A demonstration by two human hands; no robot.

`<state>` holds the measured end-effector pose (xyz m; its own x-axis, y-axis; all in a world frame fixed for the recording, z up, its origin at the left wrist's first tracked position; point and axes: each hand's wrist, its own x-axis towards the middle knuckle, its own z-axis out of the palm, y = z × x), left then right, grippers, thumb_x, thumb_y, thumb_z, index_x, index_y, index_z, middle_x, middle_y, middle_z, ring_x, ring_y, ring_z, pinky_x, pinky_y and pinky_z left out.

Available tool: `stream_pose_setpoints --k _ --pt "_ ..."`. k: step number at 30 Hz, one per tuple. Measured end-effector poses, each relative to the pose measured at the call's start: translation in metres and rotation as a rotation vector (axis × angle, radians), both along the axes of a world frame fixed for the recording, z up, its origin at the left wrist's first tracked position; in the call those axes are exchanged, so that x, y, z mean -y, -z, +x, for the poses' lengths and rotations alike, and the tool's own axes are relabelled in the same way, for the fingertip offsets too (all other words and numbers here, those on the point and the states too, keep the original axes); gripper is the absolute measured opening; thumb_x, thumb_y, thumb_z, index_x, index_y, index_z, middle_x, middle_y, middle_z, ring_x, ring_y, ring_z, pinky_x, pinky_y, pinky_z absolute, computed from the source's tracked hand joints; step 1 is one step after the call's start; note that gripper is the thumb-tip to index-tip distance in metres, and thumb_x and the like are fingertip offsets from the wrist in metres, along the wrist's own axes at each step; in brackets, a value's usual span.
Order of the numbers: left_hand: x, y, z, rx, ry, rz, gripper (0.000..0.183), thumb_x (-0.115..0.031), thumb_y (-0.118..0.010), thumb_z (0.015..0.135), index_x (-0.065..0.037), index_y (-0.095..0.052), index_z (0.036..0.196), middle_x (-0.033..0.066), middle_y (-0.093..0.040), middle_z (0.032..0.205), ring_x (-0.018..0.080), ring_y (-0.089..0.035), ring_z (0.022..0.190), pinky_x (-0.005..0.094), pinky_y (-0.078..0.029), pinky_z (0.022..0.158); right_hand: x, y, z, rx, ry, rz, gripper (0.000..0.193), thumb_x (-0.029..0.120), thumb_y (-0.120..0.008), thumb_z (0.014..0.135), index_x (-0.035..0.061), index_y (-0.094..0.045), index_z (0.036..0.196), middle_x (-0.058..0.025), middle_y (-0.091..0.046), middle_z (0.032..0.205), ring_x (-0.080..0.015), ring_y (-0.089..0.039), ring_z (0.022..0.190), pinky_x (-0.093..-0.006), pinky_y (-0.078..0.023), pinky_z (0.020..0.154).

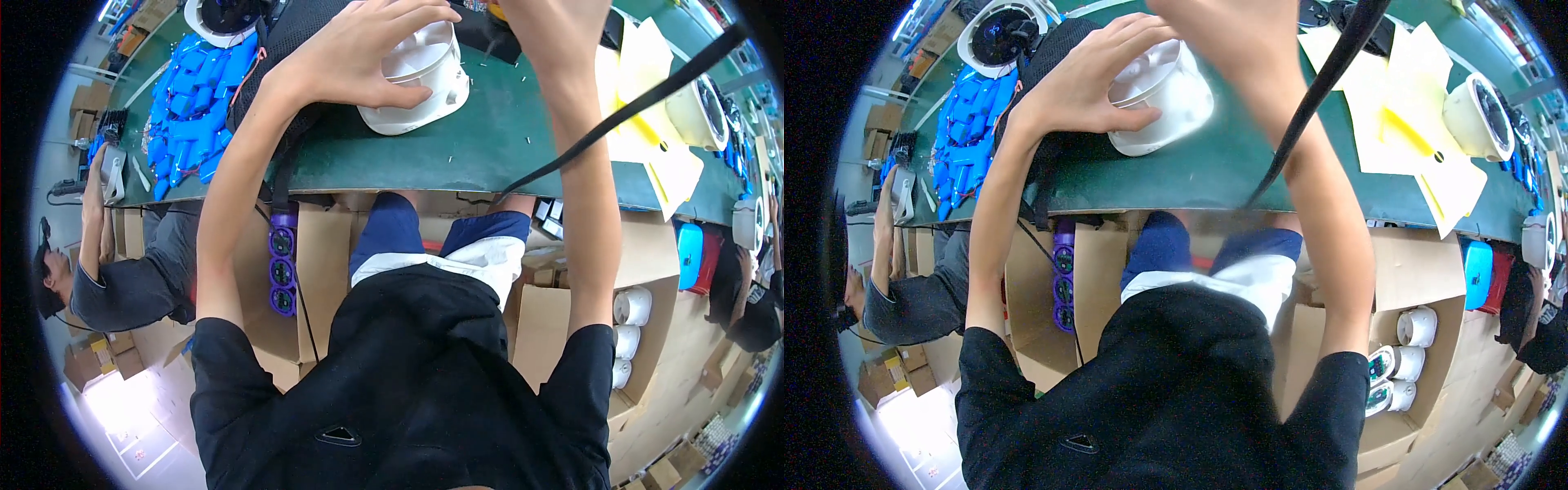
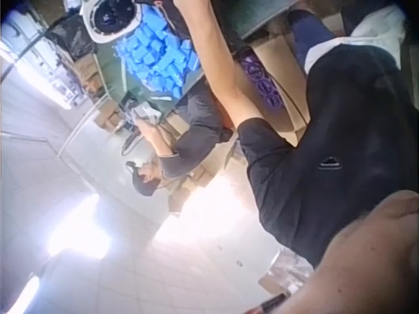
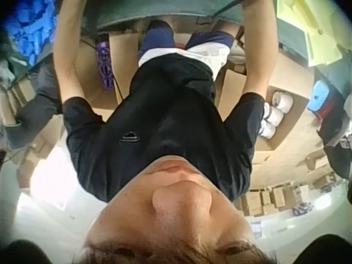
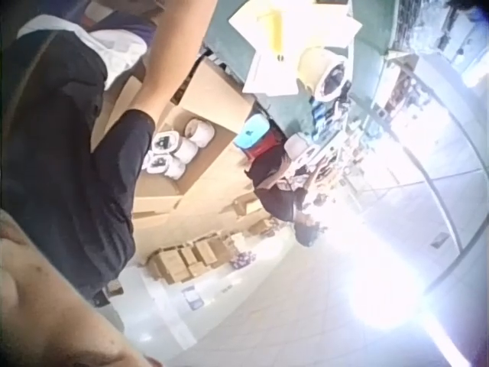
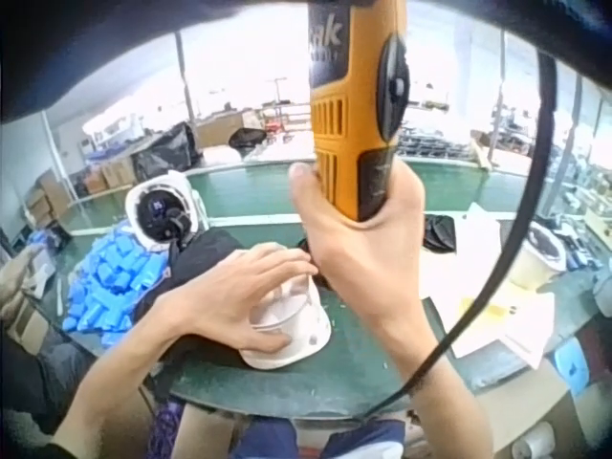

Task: Assembling plastic housings and circuit boards for small electronic components using an electric power screwdriver.

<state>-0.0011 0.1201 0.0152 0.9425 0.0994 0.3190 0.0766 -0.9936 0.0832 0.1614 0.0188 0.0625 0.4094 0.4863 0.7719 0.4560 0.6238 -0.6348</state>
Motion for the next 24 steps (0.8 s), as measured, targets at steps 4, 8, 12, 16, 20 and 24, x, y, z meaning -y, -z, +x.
stream_pose_setpoints --k 4,8,12,16,20,24 --pt "-0.002 -0.009 0.002 -0.027 0.074 -0.03 0.076 -0.027 -0.073 0.071 -0.009 -0.048 0.141 0.0131 -0.048 0.145 0.0358 -0.04 0.138 0.0468 -0.032 0.116 0.003 0.004 0.024 0.039 0.186 0.104 0.015 0.01 -0.072 0.089 0.0009 -0.061 0.085 0.0023 -0.058 0.071 -0.0051 -0.052 0.06 -0.0222 -0.04 0.053" --pt "0.0 -0.021 0.001 -0.064 0.146 0.086 0.06 -0.027 -0.07 0.072 -0.011 -0.059 0.13 0.0111 -0.048 0.146 0.0364 -0.038 0.139 0.0494 -0.031 0.116 0.014 0.004 0.038 -0.188 0.036 -0.035 0.013 0.009 -0.07 0.091 0.0018 -0.06 0.096 0.0009 -0.058 0.069 -0.0054 -0.052 0.052 -0.0209 -0.041 0.045" --pt "0.029 -0.027 0.013 -0.087 0.117 0.187 0.024 -0.022 -0.07 0.078 -0.01 -0.071 0.098 0.0089 -0.055 0.137 0.0317 -0.042 0.135 0.051 -0.031 0.116 0.016 0.019 0.046 -0.197 0.06 -0.098 0.015 0.009 -0.07 0.09 0.002 -0.059 0.098 0.0001 -0.058 0.068 -0.0062 -0.052 0.048 -0.0212 -0.041 0.042" --pt "0.049 -0.023 0.025 -0.142 0.06 0.423 0.012 -0.019 -0.07 0.075 -0.008 -0.071 0.082 0.0049 -0.059 0.124 0.0253 -0.047 0.129 0.0492 -0.031 0.116 0.016 0.03 0.048 -0.129 0.022 -0.051 0.015 0.007 -0.071 0.089 0.0011 -0.059 0.096 -0.0004 -0.059 0.073 -0.0064 -0.055 0.059 -0.022 -0.045 0.053" --pt "0.051 -0.006 0.024 -0.205 0.029 0.619 0.023 -0.015 -0.066 0.075 -0.005 -0.068 0.094 0.006 -0.058 0.119 0.0222 -0.048 0.127 0.0506 -0.028 0.117 0.018 0.032 0.044 -0.057 0.008 0.008 0.015 0.007 -0.072 0.088 0.0005 -0.059 0.095 -0.0007 -0.061 0.078 -0.007 -0.056 0.069 -0.0233 -0.046 0.062" --pt "0.047 0.004 0.022 -0.228 -0.02 0.78 0.034 -0.014 -0.062 0.077 -0.003 -0.063 0.11 0.0083 -0.054 0.12 0.0216 -0.047 0.128 0.0518 -0.025 0.117 0.022 0.033 0.047 -0.059 -0.014 0.016 0.015 0.006 -0.071 0.088 0.0002 -0.059 0.095 -0.0007 -0.061 0.078 -0.0068 -0.056 0.067 -0.0228 -0.046 0.06"
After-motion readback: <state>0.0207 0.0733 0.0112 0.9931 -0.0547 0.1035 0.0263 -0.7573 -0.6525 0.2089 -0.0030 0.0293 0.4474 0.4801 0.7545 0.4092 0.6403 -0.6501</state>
